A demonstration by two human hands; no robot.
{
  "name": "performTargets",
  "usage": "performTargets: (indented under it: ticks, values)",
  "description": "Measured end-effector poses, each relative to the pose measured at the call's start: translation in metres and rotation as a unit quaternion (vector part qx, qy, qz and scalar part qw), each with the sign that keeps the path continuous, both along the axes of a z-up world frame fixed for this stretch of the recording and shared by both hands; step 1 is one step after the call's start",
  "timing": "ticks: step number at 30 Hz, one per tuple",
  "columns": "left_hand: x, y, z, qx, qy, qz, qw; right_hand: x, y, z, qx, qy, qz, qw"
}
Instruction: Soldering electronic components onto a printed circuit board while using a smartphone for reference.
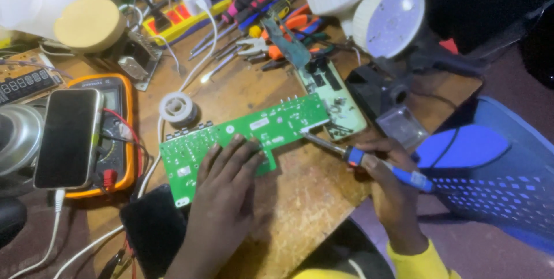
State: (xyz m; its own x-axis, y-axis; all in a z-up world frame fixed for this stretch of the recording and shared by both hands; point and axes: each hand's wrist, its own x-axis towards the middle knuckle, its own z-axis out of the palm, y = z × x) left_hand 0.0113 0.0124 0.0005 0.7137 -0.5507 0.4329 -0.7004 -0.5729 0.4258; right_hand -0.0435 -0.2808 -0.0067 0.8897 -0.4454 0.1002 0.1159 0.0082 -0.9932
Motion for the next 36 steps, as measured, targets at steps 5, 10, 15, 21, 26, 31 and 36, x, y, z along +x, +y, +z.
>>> performTargets:
  ticks: [5,10,15,21,26,31,36]
  values:
    - [0.0,-0.007,0.009,-0.045,0.003,0.018,0.999,0.004,-0.008,0.005,0.036,-0.034,0.032,0.998]
    - [0.011,0.009,0.052,-0.132,0.106,0.014,0.985,0.011,-0.022,-0.01,0.208,-0.057,0.054,0.975]
    - [0.044,0.044,0.079,-0.556,0.317,0.227,0.734,0.014,-0.027,-0.007,0.268,-0.022,0.046,0.962]
    - [0.121,0.065,-0.009,0.053,-0.02,0.255,0.965,0.015,-0.024,-0.016,0.194,-0.018,0.06,0.979]
    - [0.109,0.053,0.021,0.069,-0.11,0.241,0.962,0.011,-0.013,-0.006,0.144,-0.035,0.053,0.988]
    - [0.066,0.05,0.073,0.02,-0.158,0.212,0.964,0.006,-0.004,0.005,0.102,-0.04,0.054,0.992]
    - [0.037,0.053,0.098,-0.42,0.334,0.197,0.82,0.004,-0.001,0.008,0.102,-0.032,0.072,0.992]
